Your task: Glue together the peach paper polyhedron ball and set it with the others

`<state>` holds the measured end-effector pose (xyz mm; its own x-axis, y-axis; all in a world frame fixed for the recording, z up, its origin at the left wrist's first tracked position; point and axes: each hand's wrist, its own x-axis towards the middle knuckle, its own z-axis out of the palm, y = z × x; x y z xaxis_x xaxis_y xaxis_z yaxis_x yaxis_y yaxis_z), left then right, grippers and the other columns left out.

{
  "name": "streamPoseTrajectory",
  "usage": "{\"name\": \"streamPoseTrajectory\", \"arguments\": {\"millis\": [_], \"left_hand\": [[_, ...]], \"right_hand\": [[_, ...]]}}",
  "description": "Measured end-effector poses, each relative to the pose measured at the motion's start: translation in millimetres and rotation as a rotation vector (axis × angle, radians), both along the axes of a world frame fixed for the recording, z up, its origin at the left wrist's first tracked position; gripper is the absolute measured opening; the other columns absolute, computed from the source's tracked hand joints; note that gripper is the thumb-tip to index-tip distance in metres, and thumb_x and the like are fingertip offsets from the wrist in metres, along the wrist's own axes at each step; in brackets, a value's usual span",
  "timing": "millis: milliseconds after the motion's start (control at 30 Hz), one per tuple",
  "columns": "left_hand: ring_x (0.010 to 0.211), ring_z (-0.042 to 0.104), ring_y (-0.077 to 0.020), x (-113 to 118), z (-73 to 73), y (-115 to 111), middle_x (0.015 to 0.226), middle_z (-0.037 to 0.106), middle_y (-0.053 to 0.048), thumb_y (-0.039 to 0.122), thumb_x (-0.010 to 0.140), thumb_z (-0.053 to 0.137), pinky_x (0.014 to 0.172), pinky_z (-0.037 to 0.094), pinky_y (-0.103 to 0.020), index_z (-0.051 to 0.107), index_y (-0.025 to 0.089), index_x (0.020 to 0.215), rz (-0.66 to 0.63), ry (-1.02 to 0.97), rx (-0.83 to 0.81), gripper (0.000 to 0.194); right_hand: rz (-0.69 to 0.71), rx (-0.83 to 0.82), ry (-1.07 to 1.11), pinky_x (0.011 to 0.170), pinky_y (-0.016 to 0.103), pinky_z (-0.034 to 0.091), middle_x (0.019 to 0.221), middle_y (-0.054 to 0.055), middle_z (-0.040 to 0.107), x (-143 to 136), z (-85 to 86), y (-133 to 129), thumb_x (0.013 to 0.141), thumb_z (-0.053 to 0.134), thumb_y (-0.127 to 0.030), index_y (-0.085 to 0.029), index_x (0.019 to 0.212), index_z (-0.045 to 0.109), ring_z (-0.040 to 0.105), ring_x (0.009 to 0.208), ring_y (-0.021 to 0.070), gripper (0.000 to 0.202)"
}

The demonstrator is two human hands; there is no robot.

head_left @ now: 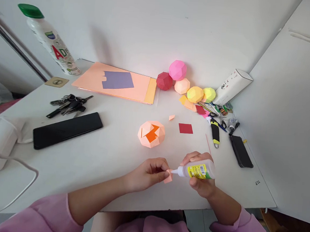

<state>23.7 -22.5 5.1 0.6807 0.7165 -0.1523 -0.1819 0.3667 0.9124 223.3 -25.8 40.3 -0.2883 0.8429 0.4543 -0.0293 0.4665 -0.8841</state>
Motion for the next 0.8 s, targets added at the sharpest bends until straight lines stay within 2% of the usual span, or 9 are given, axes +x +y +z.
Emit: {"name": "streamPoseTrajectory", "arguments": {"millis": [333,533,800], "left_hand": [[0.067,0.048,-0.0107,0.0,-2.5,1.2,0.077,0.056,-0.001,0.049,0.081,0.066,0.063,0.037,-0.026,0.063,0.014,0.074,0.008,0.018,0.013,0.036],[0.067,0.047,-0.0108,-0.4,-0.5,-0.5,0.076,0.057,-0.001,0.049,0.082,0.066,0.064,0.036,-0.026,0.063,0.014,0.075,0.012,0.004,0.017,0.035],[0.067,0.048,-0.011,-1.0,0.1,0.3,0.076,0.057,-0.001,0.05,0.08,0.067,0.065,0.038,-0.026,0.063,0.014,0.074,0.013,0.0,0.016,0.036]], "right_hand": [[-0.034,0.048,-0.023,0.059,0.033,0.053,0.082,0.005,0.063,-1.0,0.9,-0.5,0.08,0.07,-0.047,-0.026,0.102,0.052,0.062,0.074,0.0201,0.035],[0.011,0.077,-0.004,0.058,0.032,0.053,0.084,0.005,0.063,-0.6,2.3,-0.5,0.081,0.069,-0.045,-0.027,0.106,0.053,0.061,0.073,0.019,0.035],[-0.061,0.088,-0.023,0.058,0.034,0.053,0.081,0.005,0.063,0.0,3.0,-0.9,0.08,0.069,-0.047,-0.027,0.103,0.053,0.063,0.073,0.0206,0.035]]}}
